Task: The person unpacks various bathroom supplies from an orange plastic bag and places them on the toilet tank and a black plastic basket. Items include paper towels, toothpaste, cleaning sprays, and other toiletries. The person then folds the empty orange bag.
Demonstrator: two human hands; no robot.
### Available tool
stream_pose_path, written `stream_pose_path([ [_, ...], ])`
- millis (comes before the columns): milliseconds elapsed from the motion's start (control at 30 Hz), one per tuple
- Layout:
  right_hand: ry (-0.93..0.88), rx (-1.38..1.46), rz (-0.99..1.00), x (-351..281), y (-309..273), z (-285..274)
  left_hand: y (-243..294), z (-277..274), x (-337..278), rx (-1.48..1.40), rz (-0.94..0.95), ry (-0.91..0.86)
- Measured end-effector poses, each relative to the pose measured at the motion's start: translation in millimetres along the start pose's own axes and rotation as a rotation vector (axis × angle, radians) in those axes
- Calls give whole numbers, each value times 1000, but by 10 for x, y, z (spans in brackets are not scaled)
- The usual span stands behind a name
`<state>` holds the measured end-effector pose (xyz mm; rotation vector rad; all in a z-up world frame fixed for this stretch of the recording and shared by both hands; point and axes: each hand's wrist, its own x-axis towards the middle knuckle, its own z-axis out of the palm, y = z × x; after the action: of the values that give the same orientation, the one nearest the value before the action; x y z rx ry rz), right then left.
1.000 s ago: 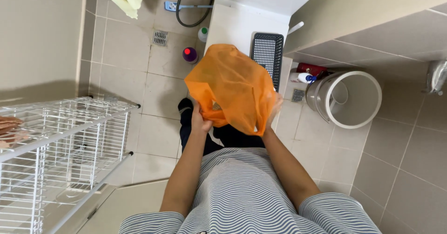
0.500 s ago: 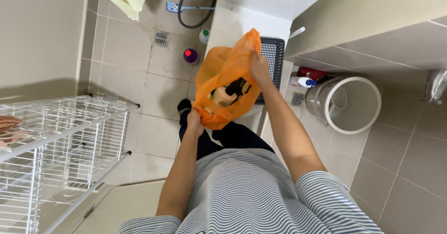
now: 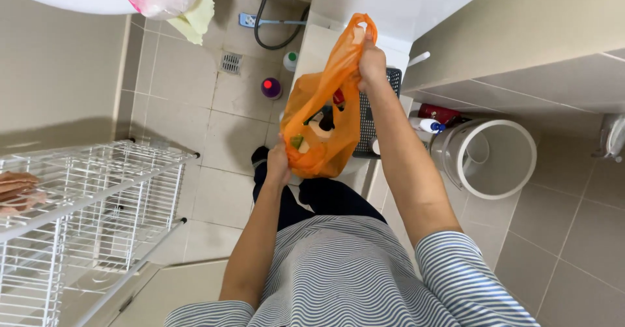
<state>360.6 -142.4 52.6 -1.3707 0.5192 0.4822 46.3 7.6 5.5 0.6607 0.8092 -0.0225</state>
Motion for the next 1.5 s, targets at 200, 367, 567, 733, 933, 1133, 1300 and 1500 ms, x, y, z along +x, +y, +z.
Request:
stream_pose_path([
  [200, -96, 161, -125, 42, -312, 65, 431, 397, -26, -12, -60, -33],
  [367, -205, 126, -170, 323, -394, -235, 211, 258, 175, 161, -40, -144],
  [567, 118, -691, -398, -87, -279, -367, 116, 118, 308, -46, -88, -60],
  [733, 388, -905, -1038, -842, 143, -396, -56, -68, 502, -100, 1, -85],
  [933, 120, -1068, -1330, -1525, 745, -413, 14, -109, 556, -130, -118, 186],
  [1133, 361, -1382, -879, -1202, 709, -343, -216, -460, 705, -150, -6, 65],
  [1300, 62, -1537, -655, -934, 159, -85, -163, -460, 545, -215, -103, 241],
  [1500, 36, -1636, -208, -107, 639, -185, -407, -683, 785, -68, 1, 211],
])
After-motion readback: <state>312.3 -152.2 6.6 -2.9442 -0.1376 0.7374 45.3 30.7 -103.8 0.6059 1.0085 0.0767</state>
